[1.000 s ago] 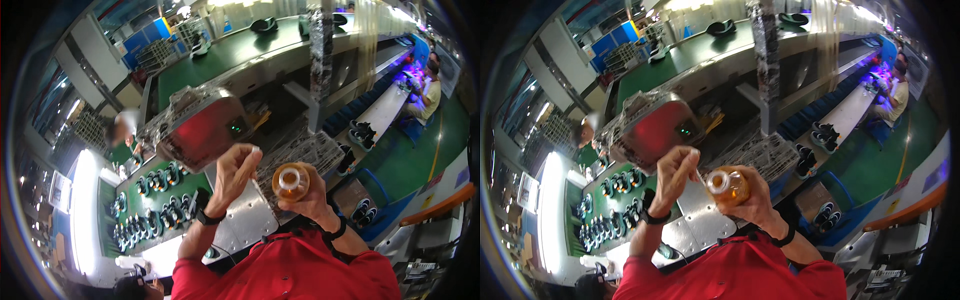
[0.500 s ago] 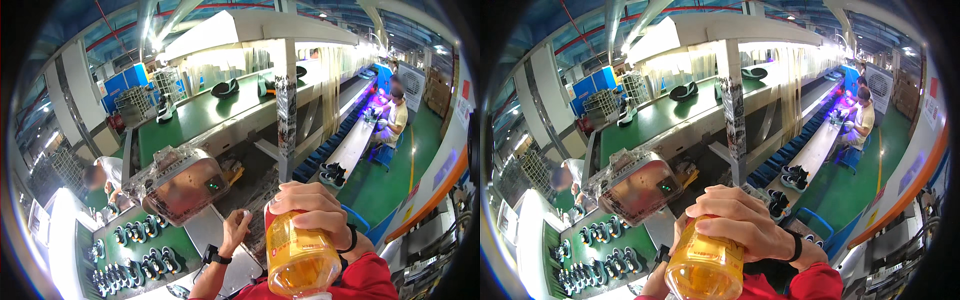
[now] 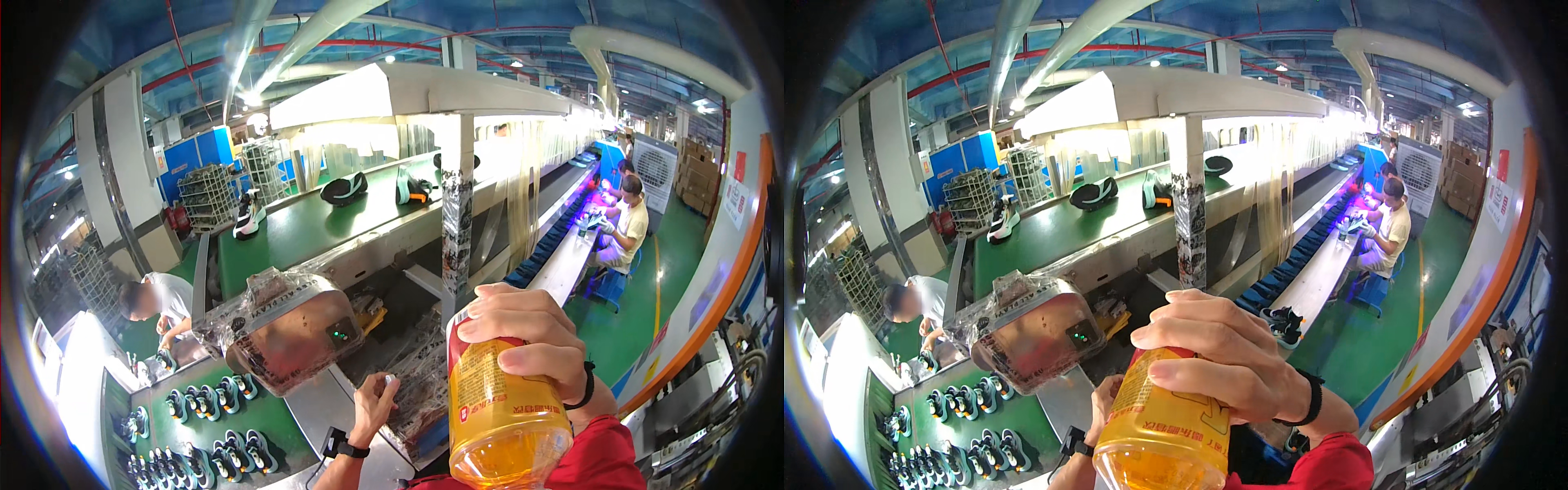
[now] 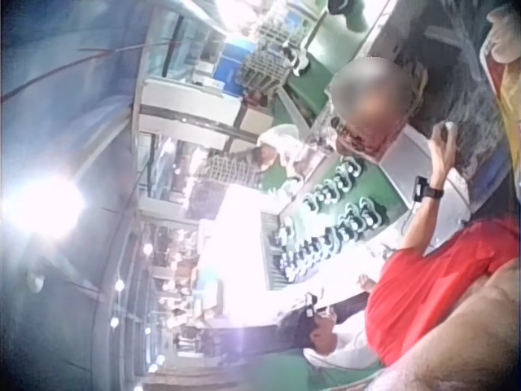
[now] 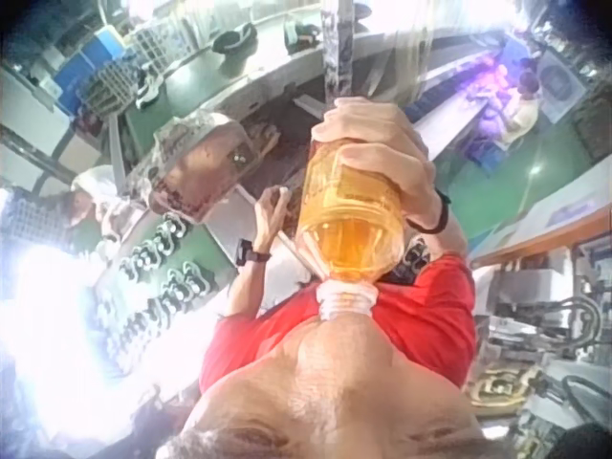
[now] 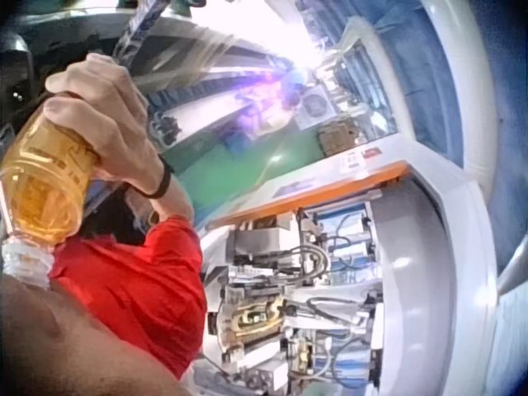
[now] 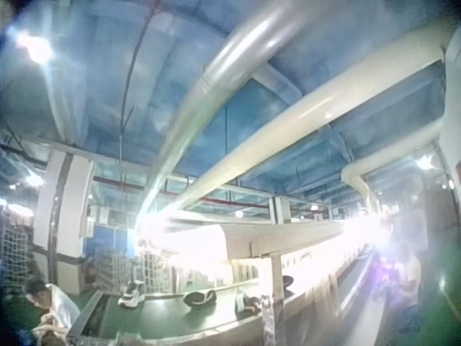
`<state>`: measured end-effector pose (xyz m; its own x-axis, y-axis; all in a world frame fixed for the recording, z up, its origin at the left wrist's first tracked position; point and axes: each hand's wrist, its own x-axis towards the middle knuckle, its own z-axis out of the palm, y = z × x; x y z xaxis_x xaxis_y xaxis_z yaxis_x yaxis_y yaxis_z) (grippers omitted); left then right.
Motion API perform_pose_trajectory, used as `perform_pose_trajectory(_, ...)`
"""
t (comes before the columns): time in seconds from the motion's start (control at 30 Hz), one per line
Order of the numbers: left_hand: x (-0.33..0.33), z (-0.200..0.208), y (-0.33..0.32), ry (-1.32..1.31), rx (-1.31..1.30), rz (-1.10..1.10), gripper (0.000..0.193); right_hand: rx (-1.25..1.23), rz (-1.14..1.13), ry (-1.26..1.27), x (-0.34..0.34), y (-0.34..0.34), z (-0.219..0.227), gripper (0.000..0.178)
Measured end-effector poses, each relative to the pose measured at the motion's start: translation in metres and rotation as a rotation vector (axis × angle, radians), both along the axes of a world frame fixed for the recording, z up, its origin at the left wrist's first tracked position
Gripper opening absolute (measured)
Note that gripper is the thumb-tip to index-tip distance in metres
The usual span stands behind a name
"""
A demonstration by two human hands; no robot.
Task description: Operating a heat-pressing or sole-attachment machine in a shoe factory conveyor line.
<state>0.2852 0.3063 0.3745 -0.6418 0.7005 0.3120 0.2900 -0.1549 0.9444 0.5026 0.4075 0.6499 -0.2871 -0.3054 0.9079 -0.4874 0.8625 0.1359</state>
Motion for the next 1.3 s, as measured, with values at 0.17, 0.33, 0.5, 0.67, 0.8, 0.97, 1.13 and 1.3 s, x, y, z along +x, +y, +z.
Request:
perform_pose_trajectory(0.17,0.004,0.005,-0.001,0.019,-0.001,0.003,0.033,0.071,-0.038,0.051,0.006,0.001,0.016,0.04)
perform_pose_trajectory(0.33,0.006,0.011,-0.006,-0.058,0.039,-0.004,0.033,0.124,-0.054,0.066,0.01,-0.001,0.03,0.039)
perform_pose_trajectory(0.5,0.006,0.016,-0.005,0.005,0.012,0.034,0.031,0.161,-0.066,0.065,0.015,-0.004,0.041,0.038)
perform_pose_trajectory(0.67,0.008,0.016,-0.006,0.015,-0.014,0.061,0.031,0.196,-0.083,0.083,0.019,-0.002,0.048,0.036)
perform_pose_trajectory(0.8,0.006,0.009,-0.004,-0.025,0.002,0.062,0.032,0.209,-0.106,0.1,0.023,-0.005,0.051,0.035)
perform_pose_trajectory(0.97,0.008,0.012,-0.005,-0.019,0.002,0.067,0.032,0.199,-0.097,0.127,0.025,-0.007,0.054,0.035)
perform_pose_trajectory(1.13,0.006,0.008,-0.002,0.002,0.012,0.069,0.032,0.241,-0.137,0.089,0.034,-0.007,0.062,0.037)
perform_pose_trajectory(1.3,-0.001,-0.008,0.001,-0.021,0.053,0.047,0.031,0.255,-0.135,0.112,0.034,-0.006,0.063,0.037)
